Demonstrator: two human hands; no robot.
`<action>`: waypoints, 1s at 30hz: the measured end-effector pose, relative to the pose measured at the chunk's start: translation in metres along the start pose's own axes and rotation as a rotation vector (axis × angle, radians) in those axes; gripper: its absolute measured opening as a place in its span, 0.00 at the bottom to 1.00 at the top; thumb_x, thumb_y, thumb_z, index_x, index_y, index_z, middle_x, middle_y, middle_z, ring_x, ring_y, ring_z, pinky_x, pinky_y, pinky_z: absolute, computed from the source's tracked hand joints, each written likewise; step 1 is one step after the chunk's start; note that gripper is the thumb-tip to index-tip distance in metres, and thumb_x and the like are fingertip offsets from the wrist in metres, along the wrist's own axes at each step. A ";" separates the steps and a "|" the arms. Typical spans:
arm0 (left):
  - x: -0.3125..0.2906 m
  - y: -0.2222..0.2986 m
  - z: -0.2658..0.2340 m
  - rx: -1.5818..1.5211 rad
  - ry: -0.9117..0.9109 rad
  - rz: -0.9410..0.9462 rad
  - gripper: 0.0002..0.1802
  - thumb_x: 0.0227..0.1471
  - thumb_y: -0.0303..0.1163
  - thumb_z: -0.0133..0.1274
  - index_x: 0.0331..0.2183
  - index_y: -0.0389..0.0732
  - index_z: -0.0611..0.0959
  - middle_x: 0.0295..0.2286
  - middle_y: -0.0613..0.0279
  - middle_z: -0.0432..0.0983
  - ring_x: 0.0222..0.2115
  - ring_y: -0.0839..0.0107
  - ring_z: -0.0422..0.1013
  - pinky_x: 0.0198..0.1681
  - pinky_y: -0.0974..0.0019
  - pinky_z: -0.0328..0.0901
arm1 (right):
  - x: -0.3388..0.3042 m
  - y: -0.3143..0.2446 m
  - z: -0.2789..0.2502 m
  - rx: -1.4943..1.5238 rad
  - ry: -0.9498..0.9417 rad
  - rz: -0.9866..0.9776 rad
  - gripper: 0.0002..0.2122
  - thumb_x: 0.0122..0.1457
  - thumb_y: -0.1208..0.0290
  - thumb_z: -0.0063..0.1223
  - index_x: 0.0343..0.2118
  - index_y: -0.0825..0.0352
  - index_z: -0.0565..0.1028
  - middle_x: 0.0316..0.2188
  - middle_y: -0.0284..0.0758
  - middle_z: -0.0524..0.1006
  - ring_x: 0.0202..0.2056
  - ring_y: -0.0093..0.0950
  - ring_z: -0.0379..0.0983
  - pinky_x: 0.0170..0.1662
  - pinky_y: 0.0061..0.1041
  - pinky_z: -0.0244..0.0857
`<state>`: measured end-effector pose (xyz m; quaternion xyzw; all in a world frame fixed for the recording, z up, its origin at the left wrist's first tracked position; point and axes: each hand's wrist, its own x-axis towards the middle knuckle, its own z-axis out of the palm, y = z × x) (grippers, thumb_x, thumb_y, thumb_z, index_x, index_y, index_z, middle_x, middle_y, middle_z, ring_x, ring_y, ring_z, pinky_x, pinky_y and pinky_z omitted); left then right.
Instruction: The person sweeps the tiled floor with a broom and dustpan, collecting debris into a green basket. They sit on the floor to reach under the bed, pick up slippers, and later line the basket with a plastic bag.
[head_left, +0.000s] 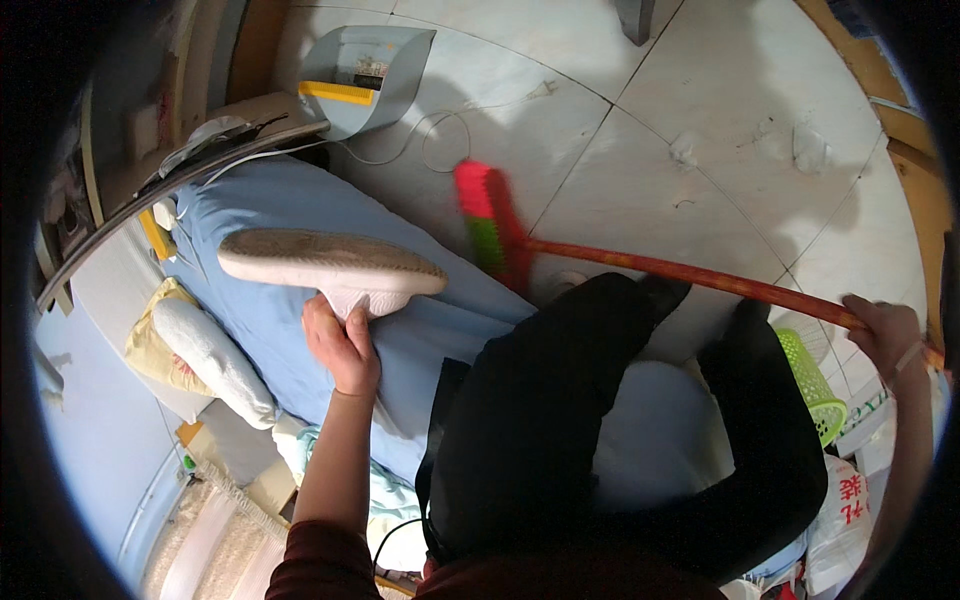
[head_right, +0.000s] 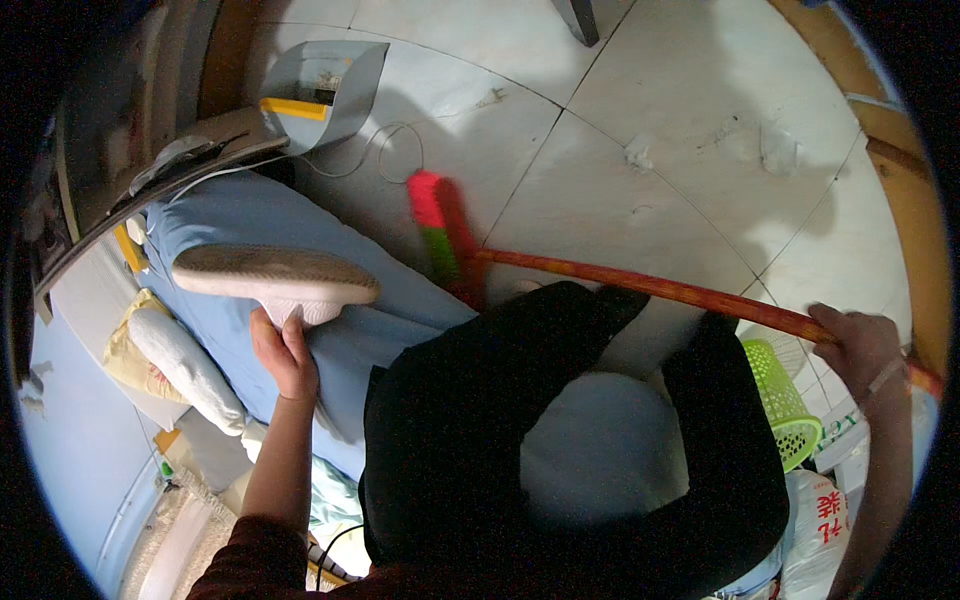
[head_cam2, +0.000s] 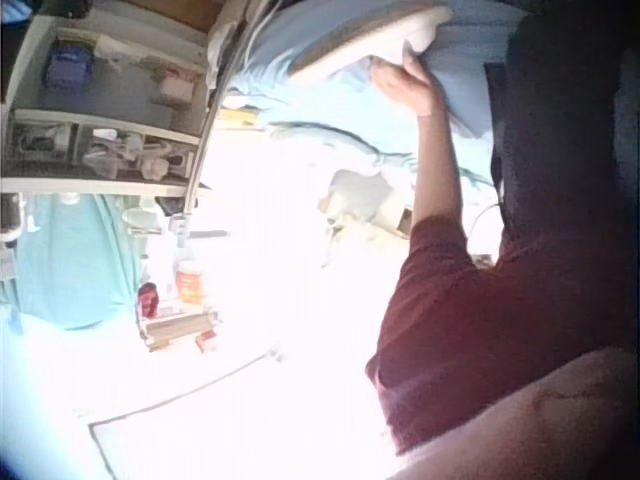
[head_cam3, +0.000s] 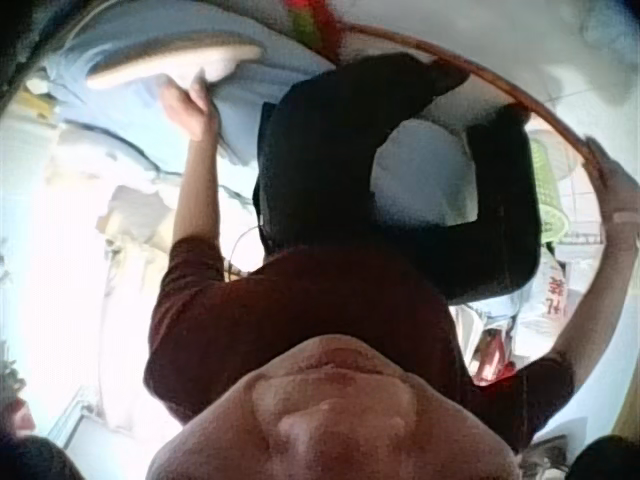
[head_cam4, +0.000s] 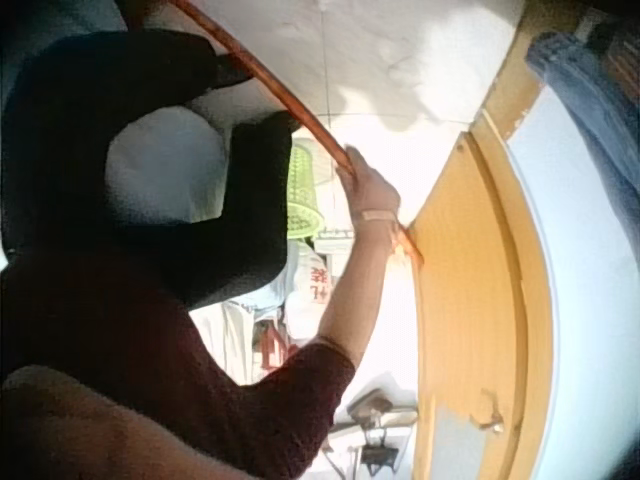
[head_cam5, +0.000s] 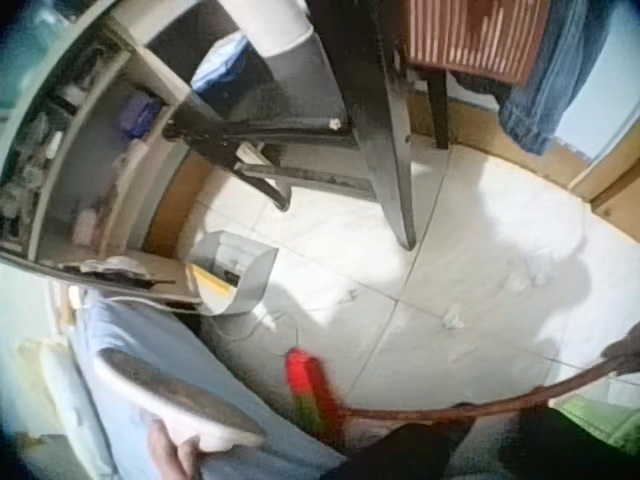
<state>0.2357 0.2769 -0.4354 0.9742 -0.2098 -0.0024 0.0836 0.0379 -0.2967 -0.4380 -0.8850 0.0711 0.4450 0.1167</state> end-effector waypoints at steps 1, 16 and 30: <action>0.000 -0.001 0.002 0.002 0.010 0.009 0.13 0.52 0.36 0.48 0.32 0.35 0.72 0.29 0.52 0.68 0.30 0.54 0.63 0.35 0.57 0.58 | -0.028 0.017 -0.005 -0.030 0.047 0.045 0.20 0.44 0.71 0.59 0.43 0.63 0.73 0.26 0.42 0.76 0.29 0.40 0.73 0.35 0.36 0.65; -0.001 -0.008 0.005 0.014 0.110 0.083 0.13 0.49 0.38 0.52 0.26 0.38 0.71 0.25 0.54 0.68 0.30 0.54 0.64 0.35 0.56 0.57 | -0.338 0.024 -0.038 0.521 0.077 0.656 0.28 0.56 0.46 0.48 0.38 0.75 0.71 0.20 0.32 0.69 0.25 0.19 0.61 0.28 0.22 0.59; 0.002 -0.001 0.001 -0.003 0.202 0.123 0.15 0.51 0.41 0.51 0.27 0.38 0.73 0.26 0.54 0.69 0.31 0.54 0.65 0.34 0.56 0.58 | -0.195 -0.080 -0.014 0.221 0.165 0.327 0.16 0.60 0.56 0.43 0.42 0.63 0.74 0.32 0.47 0.77 0.37 0.44 0.72 0.42 0.35 0.65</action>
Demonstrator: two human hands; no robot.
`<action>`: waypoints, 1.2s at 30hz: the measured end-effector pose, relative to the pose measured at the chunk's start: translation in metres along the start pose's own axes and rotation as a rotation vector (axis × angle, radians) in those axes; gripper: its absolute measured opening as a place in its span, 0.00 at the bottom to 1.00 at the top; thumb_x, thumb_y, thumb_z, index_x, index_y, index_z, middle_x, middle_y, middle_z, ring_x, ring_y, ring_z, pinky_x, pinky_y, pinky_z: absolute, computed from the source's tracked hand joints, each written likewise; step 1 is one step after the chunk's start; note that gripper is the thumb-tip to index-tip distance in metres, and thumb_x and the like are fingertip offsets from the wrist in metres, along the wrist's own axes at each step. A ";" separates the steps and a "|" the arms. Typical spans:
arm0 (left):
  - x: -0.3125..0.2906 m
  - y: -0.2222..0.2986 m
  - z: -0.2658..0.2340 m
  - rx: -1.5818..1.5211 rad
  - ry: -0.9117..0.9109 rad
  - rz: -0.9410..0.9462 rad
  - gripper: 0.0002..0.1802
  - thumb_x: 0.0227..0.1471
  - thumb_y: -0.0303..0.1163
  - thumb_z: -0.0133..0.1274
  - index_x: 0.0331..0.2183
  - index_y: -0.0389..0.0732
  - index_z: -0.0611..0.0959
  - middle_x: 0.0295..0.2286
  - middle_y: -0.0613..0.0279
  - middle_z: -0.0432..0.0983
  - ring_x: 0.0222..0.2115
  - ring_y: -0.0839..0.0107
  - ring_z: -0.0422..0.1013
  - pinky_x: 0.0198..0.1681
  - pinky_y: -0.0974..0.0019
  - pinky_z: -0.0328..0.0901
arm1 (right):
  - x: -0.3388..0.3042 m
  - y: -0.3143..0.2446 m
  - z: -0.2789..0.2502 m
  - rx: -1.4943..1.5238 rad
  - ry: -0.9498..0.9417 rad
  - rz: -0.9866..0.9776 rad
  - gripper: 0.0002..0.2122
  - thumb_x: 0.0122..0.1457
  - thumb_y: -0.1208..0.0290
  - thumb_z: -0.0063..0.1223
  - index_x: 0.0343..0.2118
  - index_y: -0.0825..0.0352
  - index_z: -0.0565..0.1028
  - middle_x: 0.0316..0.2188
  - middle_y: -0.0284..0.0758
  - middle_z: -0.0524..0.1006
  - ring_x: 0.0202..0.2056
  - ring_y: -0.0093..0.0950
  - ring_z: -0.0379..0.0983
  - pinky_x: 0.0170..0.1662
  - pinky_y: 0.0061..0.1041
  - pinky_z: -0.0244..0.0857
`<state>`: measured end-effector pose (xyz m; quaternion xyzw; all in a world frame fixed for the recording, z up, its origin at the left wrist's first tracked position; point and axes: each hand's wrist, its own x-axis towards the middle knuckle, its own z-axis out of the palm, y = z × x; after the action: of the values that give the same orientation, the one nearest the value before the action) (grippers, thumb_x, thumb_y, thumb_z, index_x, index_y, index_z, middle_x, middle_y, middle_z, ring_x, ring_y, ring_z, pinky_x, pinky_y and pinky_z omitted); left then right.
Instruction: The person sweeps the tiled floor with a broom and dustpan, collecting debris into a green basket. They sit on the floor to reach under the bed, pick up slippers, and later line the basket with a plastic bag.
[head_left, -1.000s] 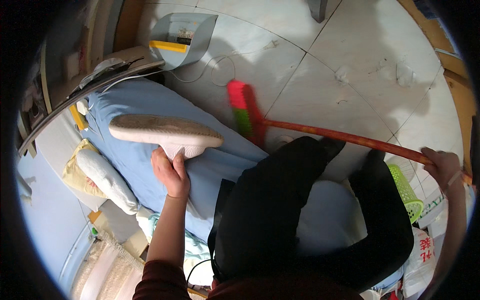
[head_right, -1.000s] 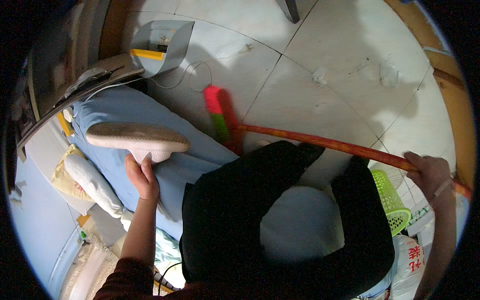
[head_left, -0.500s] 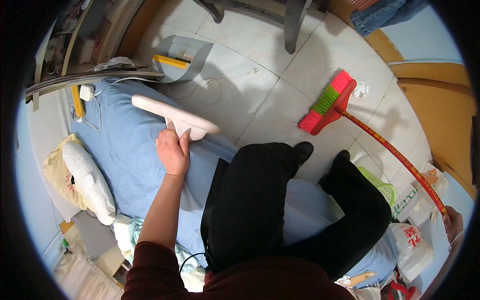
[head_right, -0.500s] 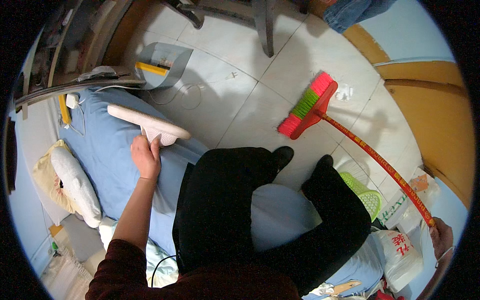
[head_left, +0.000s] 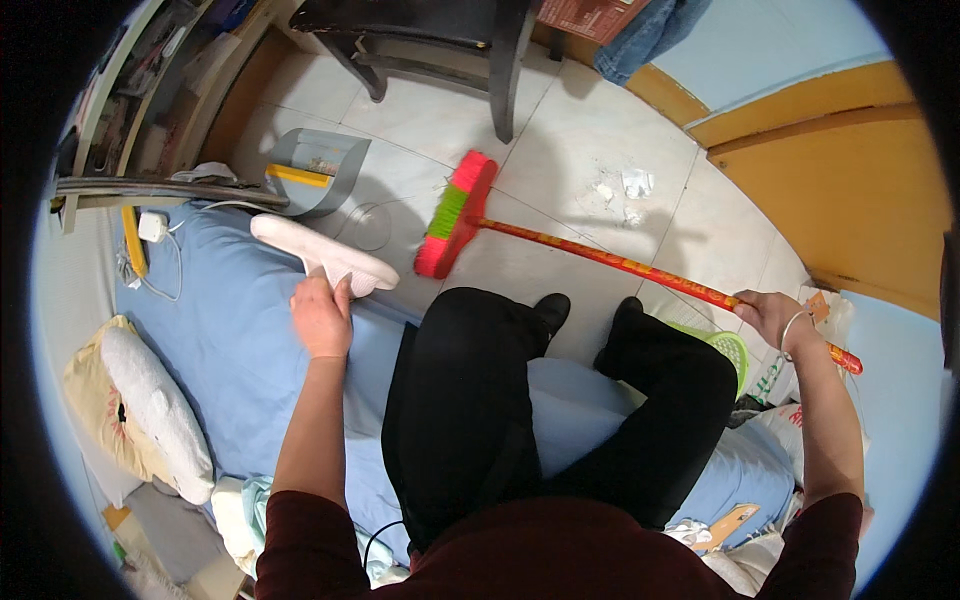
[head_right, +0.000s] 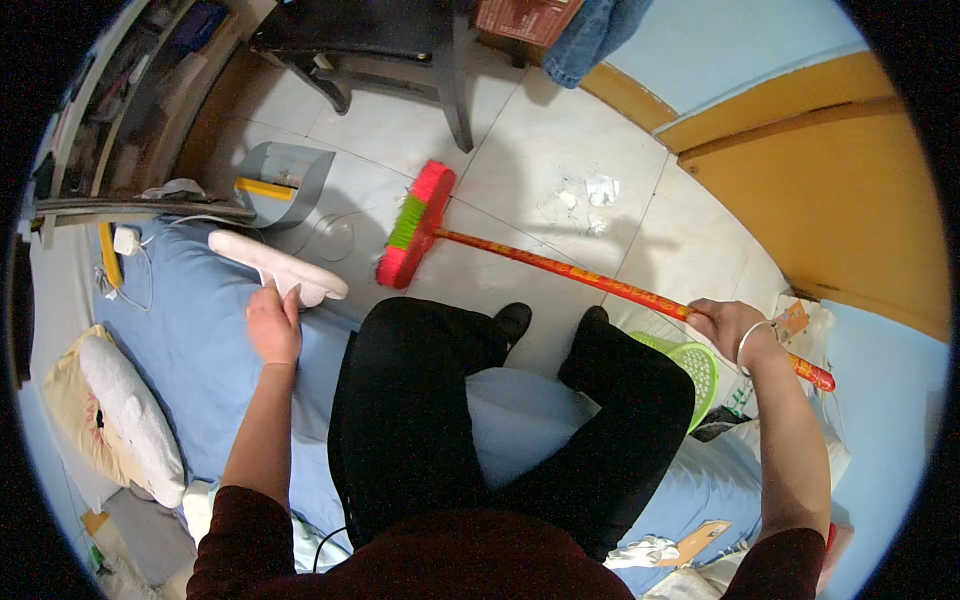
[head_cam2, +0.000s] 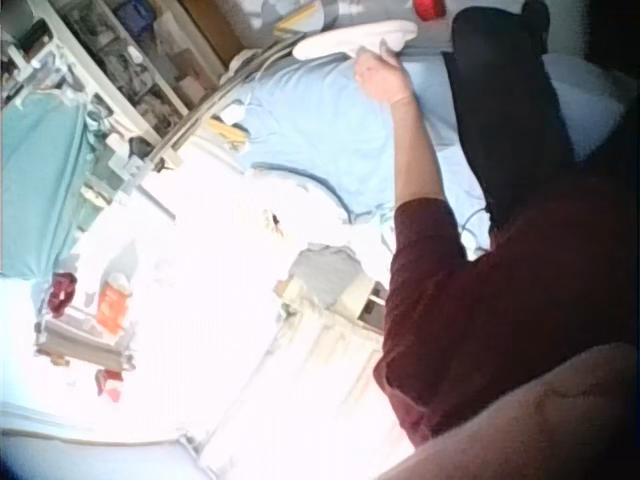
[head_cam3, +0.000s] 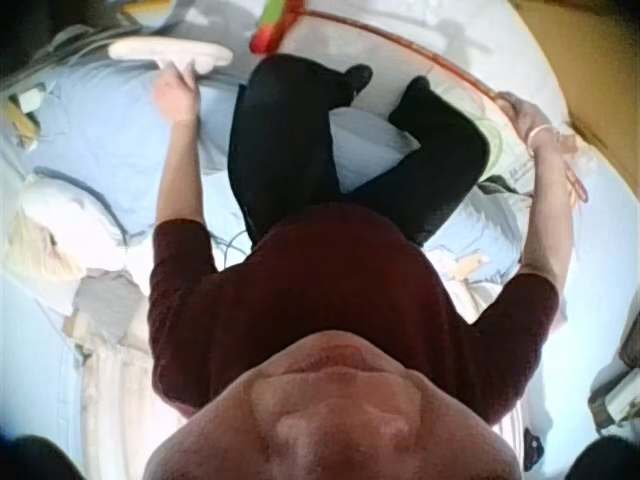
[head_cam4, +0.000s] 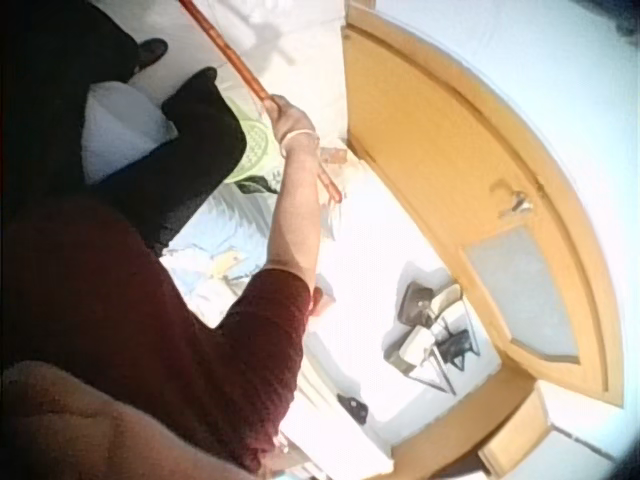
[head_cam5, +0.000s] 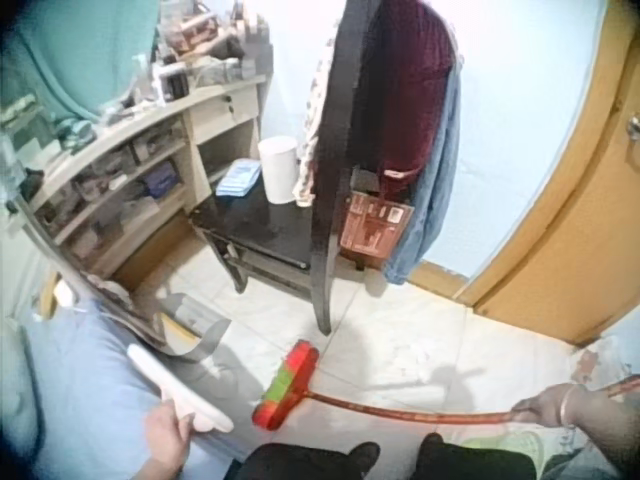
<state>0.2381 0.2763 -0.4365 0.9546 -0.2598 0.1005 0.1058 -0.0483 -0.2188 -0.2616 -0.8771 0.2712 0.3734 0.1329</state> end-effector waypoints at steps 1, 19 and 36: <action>0.000 0.000 -0.001 0.006 -0.008 0.001 0.15 0.50 0.41 0.51 0.26 0.38 0.73 0.26 0.54 0.69 0.31 0.54 0.65 0.34 0.56 0.58 | 0.002 0.007 -0.001 -0.002 -0.014 0.017 0.16 0.60 0.57 0.43 0.42 0.63 0.74 0.33 0.47 0.77 0.38 0.44 0.73 0.43 0.35 0.65; 0.038 0.023 0.018 0.037 -0.268 -0.065 0.21 0.50 0.42 0.52 0.40 0.36 0.77 0.30 0.57 0.75 0.33 0.57 0.69 0.34 0.54 0.62 | -0.111 0.116 0.027 0.442 0.028 0.198 0.17 0.62 0.60 0.43 0.40 0.72 0.72 0.18 0.31 0.69 0.15 0.21 0.60 0.20 0.23 0.57; 0.059 0.021 0.070 0.131 -0.933 -0.211 0.24 0.51 0.52 0.47 0.37 0.41 0.80 0.39 0.53 0.76 0.42 0.57 0.71 0.42 0.56 0.66 | -0.099 0.144 0.077 0.679 -0.038 0.472 0.23 0.59 0.47 0.43 0.36 0.68 0.73 0.12 0.27 0.65 0.12 0.18 0.60 0.15 0.21 0.53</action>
<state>0.2865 0.2125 -0.4860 0.9236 -0.1745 -0.3334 -0.0726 -0.2328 -0.2651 -0.2469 -0.6901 0.5701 0.2991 0.3305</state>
